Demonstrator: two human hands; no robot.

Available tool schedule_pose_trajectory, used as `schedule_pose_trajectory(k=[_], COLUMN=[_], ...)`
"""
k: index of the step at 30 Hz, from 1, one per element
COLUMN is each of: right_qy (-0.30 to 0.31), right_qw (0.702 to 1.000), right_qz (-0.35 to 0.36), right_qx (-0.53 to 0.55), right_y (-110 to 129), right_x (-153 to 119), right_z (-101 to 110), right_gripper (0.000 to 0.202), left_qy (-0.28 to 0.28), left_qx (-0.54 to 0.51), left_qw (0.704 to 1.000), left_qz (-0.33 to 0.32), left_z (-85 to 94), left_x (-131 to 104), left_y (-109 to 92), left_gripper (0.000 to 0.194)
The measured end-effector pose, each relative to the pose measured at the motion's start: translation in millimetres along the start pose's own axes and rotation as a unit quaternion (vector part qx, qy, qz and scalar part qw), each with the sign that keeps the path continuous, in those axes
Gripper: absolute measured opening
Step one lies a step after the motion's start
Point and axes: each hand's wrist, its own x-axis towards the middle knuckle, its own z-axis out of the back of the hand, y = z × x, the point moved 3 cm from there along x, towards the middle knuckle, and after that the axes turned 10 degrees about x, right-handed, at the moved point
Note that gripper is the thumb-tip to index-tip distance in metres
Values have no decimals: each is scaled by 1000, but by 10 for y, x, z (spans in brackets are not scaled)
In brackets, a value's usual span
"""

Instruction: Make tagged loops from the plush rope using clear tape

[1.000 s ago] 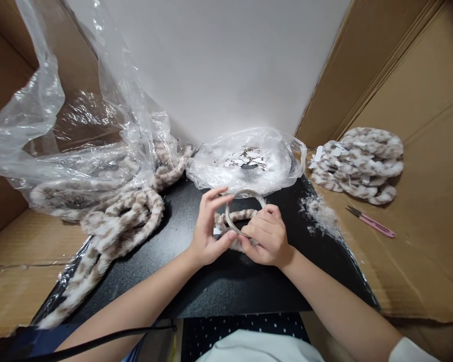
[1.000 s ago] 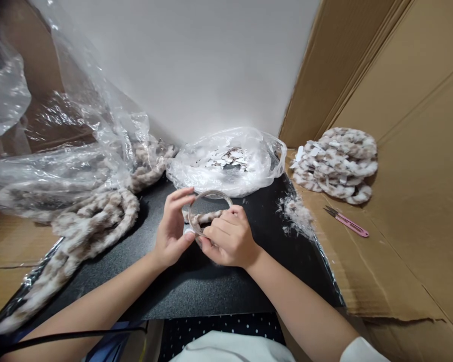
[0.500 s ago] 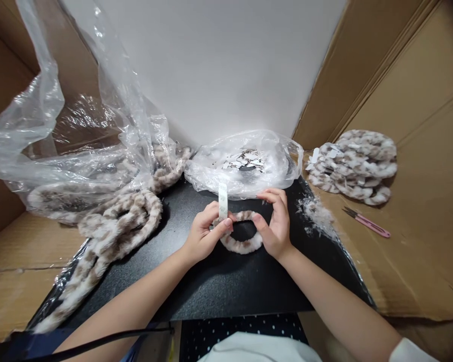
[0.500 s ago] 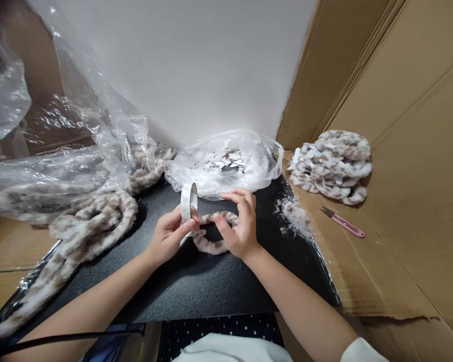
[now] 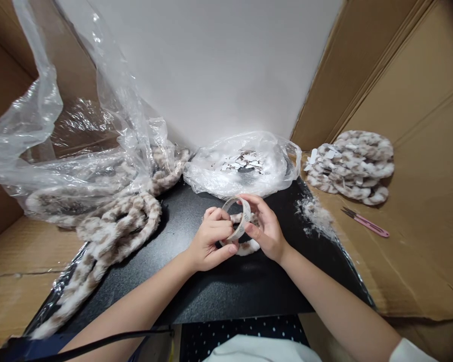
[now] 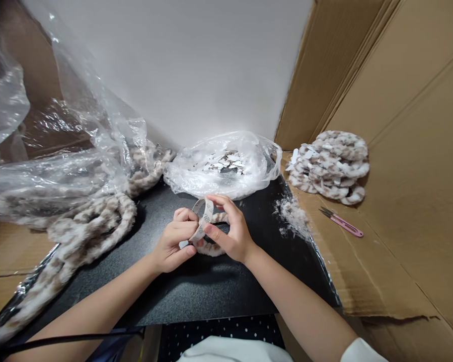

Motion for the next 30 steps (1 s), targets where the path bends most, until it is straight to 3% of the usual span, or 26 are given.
schedule_pose_trajectory(k=[6, 10, 17, 22, 26, 30], right_qy=[22, 4, -57, -19, -20, -24], right_qw=[994, 993, 997, 999, 999, 990], right_qz=[65, 87, 18, -32, 18, 91], right_qx=[-79, -74, -38, 5, -28, -106], right_y=[89, 103, -11, -121, -89, -9], right_x=[2, -18, -17, -28, -37, -26], right_z=[-55, -44, 31, -9, -37, -58], right_gripper=[42, 45, 45, 56, 63, 68], left_qy=[-18, -24, -40, -41, -14, -8], left_qx=[-33, -15, 1, -1, -28, -118], left_qw=[999, 999, 998, 999, 999, 992], left_qz=[27, 39, 38, 20, 19, 52], left_z=[-23, -23, -19, -18, -31, -58], left_x=[-16, -13, -22, -10, -16, -36], left_y=[0, -33, -17, -34, -15, 7], left_gripper=[47, 43, 38, 31, 30, 45])
